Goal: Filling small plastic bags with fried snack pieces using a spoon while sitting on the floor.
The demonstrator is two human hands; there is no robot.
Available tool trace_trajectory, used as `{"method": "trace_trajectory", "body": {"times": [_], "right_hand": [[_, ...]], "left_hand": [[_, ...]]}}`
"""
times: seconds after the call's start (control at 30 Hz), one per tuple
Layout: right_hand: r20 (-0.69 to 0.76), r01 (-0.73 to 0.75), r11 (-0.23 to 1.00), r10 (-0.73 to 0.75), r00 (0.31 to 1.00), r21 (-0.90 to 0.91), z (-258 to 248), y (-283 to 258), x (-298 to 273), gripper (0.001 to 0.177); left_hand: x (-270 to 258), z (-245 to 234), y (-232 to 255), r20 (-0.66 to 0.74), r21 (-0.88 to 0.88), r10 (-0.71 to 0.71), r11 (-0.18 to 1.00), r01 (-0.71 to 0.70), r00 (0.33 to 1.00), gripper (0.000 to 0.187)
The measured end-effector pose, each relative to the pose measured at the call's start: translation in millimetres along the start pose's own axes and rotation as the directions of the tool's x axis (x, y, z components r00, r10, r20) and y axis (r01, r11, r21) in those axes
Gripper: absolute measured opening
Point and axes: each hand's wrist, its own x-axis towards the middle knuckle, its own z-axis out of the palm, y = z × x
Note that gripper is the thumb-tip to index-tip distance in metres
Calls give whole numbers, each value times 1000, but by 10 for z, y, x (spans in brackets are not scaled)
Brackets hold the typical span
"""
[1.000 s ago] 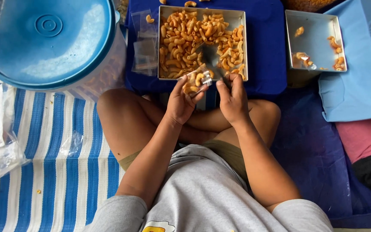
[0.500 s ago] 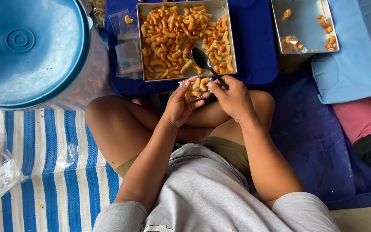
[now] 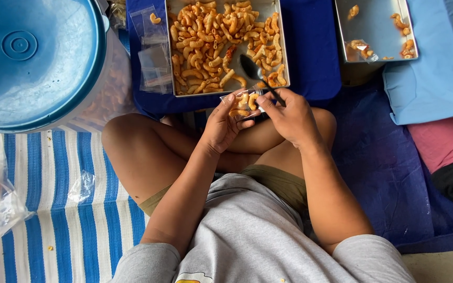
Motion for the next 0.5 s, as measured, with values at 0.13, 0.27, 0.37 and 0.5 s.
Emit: {"method": "trace_trajectory", "body": {"times": [0.13,0.27,0.37,0.5], "right_hand": [[-25,-5,1000,5,1000,10,58,67,26,13],[-102,2,1000,-4,995,-18,-30,152,133,17],[-171,24,996,-38,984,-84,-125,529,458,20],[-328,-10,979,-59,943,-204,-472,859,883,27]], "left_hand": [[-43,90,40,2,17,5,1000,-6,1000,51],[-16,-84,11,36,74,45,996,-48,998,58],[-119,-169,88,74,238,39,970,-56,997,61],[-318,-238,205,50,400,-12,916,-9,999,62]]}}
